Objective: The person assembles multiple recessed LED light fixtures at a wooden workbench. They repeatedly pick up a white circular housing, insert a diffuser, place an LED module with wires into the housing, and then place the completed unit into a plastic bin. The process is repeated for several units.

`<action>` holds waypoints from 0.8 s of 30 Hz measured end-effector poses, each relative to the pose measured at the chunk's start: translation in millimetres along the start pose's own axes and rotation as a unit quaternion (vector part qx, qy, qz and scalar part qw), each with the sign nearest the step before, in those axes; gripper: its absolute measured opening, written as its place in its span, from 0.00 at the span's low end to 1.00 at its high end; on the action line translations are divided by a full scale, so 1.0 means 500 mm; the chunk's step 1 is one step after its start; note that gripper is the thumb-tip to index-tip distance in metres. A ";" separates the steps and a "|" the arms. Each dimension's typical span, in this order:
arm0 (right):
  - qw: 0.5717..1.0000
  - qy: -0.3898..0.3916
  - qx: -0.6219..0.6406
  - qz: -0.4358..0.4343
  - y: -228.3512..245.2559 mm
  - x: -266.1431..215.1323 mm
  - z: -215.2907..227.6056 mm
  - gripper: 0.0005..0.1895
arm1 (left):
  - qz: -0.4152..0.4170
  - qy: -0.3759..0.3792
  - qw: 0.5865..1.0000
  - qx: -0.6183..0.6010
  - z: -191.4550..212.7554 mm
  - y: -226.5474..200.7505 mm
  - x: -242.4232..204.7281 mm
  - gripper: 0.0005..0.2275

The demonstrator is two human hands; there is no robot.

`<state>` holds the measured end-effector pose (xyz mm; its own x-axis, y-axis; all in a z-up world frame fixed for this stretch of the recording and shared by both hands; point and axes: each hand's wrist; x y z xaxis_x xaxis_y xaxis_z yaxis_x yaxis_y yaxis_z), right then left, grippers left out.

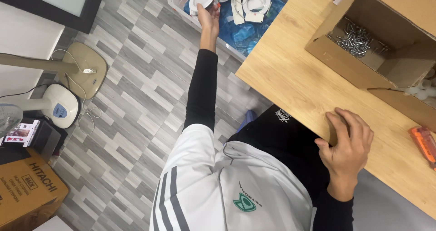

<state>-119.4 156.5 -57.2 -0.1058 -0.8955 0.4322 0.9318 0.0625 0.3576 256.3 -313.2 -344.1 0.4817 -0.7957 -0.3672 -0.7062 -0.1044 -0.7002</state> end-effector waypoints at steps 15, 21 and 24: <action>1.000 -0.005 -0.006 -0.007 0.001 0.007 -0.001 0.42 | 0.084 -0.064 0.994 -0.029 0.049 0.058 0.091 0.19; 1.000 -0.002 0.001 -0.015 0.011 0.006 0.009 0.39 | 0.084 -0.055 0.994 -0.044 0.046 0.024 0.046 0.26; 1.000 -0.010 0.007 -0.001 0.011 0.006 0.013 0.36 | 0.100 -0.014 0.995 -0.016 0.057 -0.032 -0.025 0.25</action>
<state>-116.8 156.9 -48.3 -0.1142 -0.8866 0.4482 0.9269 0.0673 0.3693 276.5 -284.8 -345.6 0.3441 -0.7851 -0.5150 -0.8058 0.0347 -0.5912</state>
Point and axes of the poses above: each hand's wrist, its own x-axis towards the middle knuckle, its own z-axis out of the back of the hand, y = z × x, and after that the axes turned 9 degrees about -z, right-handed
